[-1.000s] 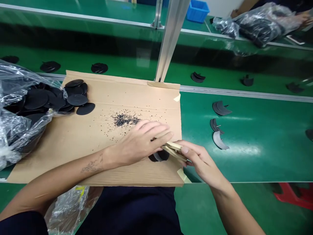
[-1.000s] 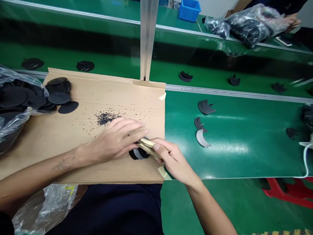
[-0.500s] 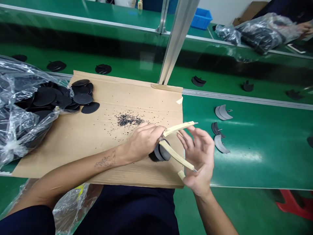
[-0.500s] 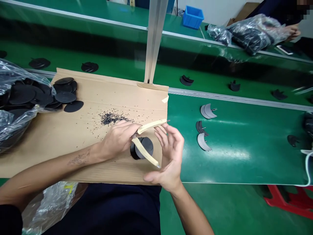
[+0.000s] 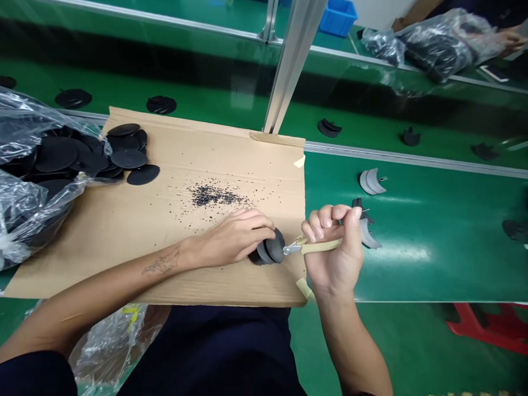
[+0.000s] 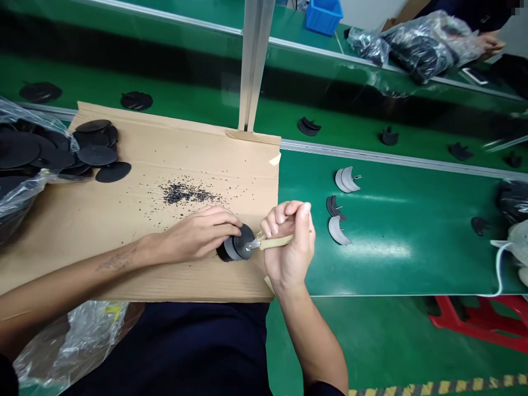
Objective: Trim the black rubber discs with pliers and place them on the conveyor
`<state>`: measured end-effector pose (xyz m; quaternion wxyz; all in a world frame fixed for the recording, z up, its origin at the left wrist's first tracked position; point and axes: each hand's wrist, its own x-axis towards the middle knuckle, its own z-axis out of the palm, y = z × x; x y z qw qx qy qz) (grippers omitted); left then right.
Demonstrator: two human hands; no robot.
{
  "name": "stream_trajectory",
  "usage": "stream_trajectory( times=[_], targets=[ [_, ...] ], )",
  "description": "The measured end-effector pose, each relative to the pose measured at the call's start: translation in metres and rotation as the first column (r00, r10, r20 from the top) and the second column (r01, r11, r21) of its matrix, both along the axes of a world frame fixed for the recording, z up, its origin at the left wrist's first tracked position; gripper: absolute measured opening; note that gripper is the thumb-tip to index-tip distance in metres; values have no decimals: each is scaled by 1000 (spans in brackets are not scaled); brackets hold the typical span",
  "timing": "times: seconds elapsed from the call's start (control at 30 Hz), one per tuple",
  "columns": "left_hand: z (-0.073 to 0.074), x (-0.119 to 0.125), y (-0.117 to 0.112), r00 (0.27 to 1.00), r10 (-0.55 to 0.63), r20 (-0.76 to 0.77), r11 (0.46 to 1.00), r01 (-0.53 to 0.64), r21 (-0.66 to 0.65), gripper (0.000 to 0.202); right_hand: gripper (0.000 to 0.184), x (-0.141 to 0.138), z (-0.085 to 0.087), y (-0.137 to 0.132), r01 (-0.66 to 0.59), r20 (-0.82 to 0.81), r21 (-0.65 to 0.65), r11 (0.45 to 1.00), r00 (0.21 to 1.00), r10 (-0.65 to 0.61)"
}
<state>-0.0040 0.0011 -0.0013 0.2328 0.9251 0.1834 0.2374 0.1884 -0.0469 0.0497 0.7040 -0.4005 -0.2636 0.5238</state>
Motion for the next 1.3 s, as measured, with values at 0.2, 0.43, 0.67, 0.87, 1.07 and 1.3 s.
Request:
stream_trajectory(
  times=[0.2,0.43,0.67,0.87,1.07,1.3],
  targets=[
    [-1,8,22,964,-265,-9,955,261,-143,34,44,-3,-1,-2,-53,135,89,995,990,41],
    [6,27,42,926,-377,-18,882,353,-313,23,35,-10,-10,-13,-90,368,318,944,929,-36],
    [10,38,50,915,-404,-2,838,369,-402,26,27,-10,-35,-14,-85,570,459,884,792,-220],
    [5,41,47,920,-390,37,822,366,-437,23,26,-6,-48,-16,-100,648,511,854,697,-306],
    [2,44,46,918,-392,61,818,379,-433,27,24,0,-50,-17,-185,680,491,851,692,-242],
    [-5,45,47,909,-401,115,815,411,-409,26,25,-1,-51,-17,-187,680,486,854,694,-235]
  ],
)
